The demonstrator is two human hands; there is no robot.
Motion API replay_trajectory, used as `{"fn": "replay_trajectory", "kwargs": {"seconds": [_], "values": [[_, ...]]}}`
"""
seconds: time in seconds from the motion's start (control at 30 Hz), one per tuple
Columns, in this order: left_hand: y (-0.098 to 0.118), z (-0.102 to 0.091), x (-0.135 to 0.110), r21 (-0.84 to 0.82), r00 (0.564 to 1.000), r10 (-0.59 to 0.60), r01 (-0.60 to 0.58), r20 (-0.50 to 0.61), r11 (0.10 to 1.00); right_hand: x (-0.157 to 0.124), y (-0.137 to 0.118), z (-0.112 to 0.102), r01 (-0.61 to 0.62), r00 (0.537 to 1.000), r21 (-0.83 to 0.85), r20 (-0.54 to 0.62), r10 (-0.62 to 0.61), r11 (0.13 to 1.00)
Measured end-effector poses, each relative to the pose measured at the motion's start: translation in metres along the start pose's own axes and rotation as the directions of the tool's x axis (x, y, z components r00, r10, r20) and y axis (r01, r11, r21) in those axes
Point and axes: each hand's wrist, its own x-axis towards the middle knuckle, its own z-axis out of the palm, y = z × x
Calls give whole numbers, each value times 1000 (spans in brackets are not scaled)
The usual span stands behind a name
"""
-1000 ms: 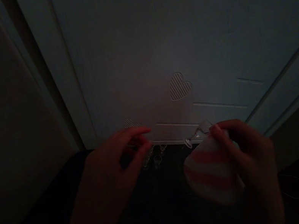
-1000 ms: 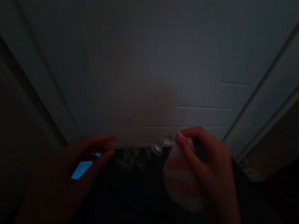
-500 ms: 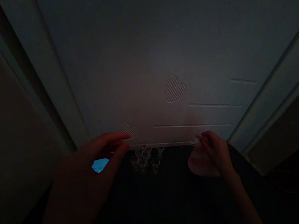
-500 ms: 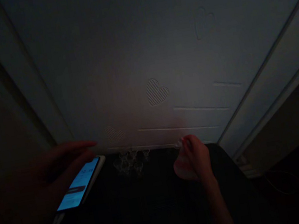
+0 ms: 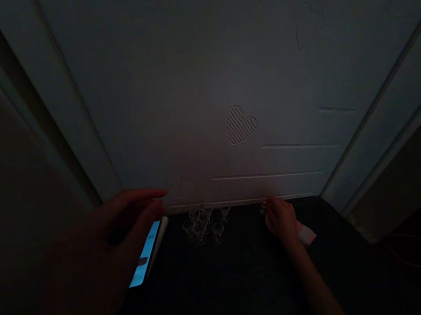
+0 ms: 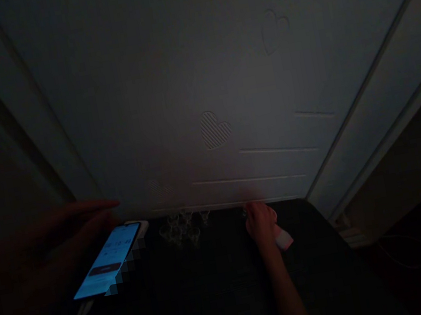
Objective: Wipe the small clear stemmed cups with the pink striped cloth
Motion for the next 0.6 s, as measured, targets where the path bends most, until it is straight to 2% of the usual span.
{"fn": "replay_trajectory", "kwargs": {"seconds": [0.17,0.27,0.33,0.4,0.5,0.6], "values": [[11,-1,2,29,998,-41,40,57,999,9,2,7,-24,999,0,-25,24,1000],[8,0,9,50,989,-87,81,116,995,10,1,9,-35,998,28,-45,36,999],[4,-3,12,60,987,-114,108,113,992,9,0,6,-52,996,60,-74,56,997],[3,-8,12,67,988,-129,124,83,990,5,1,-3,-79,988,105,-120,92,991],[9,-18,8,49,990,-138,136,30,989,-4,4,-28,-129,961,194,-216,171,972],[17,-18,3,-7,993,-107,108,48,994,-17,1,-53,-161,923,284,-296,246,945]]}}
